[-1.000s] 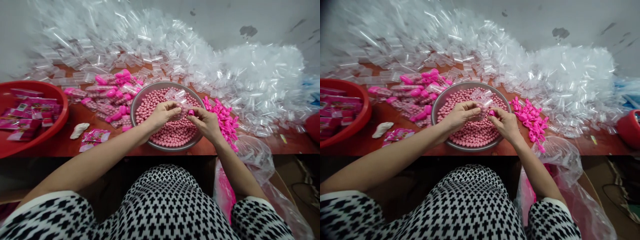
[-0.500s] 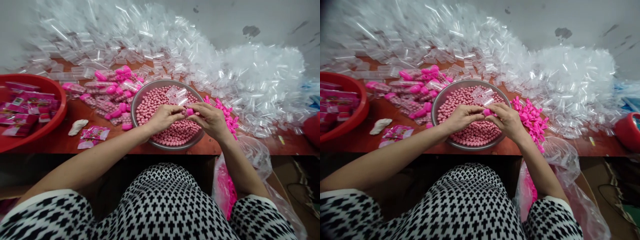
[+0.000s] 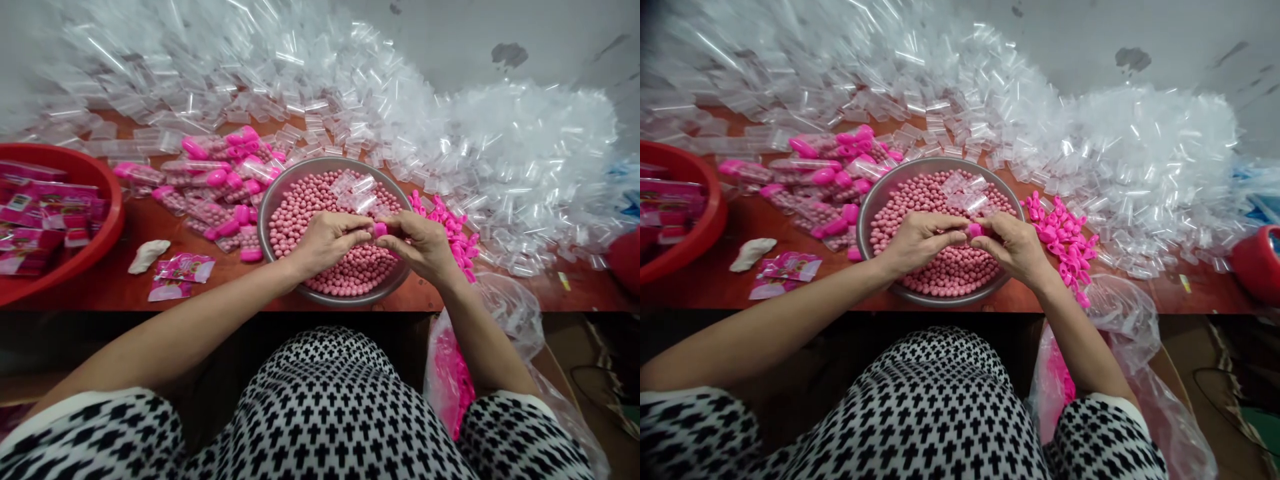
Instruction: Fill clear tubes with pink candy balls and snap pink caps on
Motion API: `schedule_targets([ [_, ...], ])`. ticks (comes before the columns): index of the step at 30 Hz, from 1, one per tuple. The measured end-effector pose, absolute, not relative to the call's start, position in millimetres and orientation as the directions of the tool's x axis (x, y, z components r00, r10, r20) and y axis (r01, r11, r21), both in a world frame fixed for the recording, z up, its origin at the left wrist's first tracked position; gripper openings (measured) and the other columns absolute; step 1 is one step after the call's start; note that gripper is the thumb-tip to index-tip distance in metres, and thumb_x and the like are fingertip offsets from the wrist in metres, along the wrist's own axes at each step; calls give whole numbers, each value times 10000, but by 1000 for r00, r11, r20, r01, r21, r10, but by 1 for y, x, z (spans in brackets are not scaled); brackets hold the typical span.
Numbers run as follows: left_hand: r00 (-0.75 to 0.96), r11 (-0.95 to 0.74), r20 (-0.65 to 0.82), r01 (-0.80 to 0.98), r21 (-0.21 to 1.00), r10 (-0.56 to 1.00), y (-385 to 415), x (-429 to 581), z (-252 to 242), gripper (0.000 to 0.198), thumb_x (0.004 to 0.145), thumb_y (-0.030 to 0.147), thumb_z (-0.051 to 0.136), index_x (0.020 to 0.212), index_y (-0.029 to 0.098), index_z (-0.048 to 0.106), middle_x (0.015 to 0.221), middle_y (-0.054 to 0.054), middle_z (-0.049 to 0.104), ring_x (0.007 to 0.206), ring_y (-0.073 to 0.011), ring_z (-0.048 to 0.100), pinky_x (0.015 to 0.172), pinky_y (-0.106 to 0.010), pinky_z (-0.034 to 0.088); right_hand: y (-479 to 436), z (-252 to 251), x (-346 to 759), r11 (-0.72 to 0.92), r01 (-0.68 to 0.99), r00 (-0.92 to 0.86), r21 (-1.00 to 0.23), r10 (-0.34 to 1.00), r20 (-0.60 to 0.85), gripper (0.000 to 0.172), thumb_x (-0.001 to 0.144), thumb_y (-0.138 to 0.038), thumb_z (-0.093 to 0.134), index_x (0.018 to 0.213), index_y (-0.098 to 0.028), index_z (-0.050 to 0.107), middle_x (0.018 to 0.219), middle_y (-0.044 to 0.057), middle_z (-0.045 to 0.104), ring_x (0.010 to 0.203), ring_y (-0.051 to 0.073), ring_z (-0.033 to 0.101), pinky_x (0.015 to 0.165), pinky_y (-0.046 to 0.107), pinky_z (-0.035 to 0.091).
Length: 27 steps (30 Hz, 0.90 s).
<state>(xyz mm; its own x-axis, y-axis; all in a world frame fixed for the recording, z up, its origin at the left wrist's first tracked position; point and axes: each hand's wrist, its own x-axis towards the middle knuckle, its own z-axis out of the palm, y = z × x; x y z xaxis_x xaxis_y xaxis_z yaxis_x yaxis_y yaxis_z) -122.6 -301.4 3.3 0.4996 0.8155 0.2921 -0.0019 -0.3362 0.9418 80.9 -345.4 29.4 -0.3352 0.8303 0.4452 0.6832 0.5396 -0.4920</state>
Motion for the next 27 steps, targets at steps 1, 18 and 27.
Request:
schedule_targets([
  [1, 499, -357, 303, 14, 934, 812, -301, -122, 3, 192, 853, 323, 709, 947, 200, 822, 968, -42, 809, 878, -208, 744, 825, -295, 555, -346, 29, 81, 537, 708, -337, -459, 828, 448, 256, 944, -462, 643, 931, -214, 707, 824, 38, 729, 731, 174, 656, 690, 295, 519],
  [18, 570, -531, 364, 155, 833, 737, -298, -120, -4, 178, 864, 300, 664, 843, 217, 820, 683, -6, 755, 602, -152, 645, 612, -252, 446, -345, 32, 83, 634, 751, -549, -186, 755, 358, 142, 1002, -304, 525, 928, -201, 590, 797, 51, 644, 680, 173, 580, 593, 275, 436],
  [27, 506, 35, 103, -256, 966, 856, -294, -116, 3, 389, 715, 456, 817, 939, 139, 798, 854, -54, 768, 785, -192, 704, 775, -319, 560, -329, 33, 78, 478, 635, -242, -607, 869, 432, 338, 904, -416, 683, 1181, -222, 682, 1042, 73, 765, 961, 228, 723, 874, 371, 577],
])
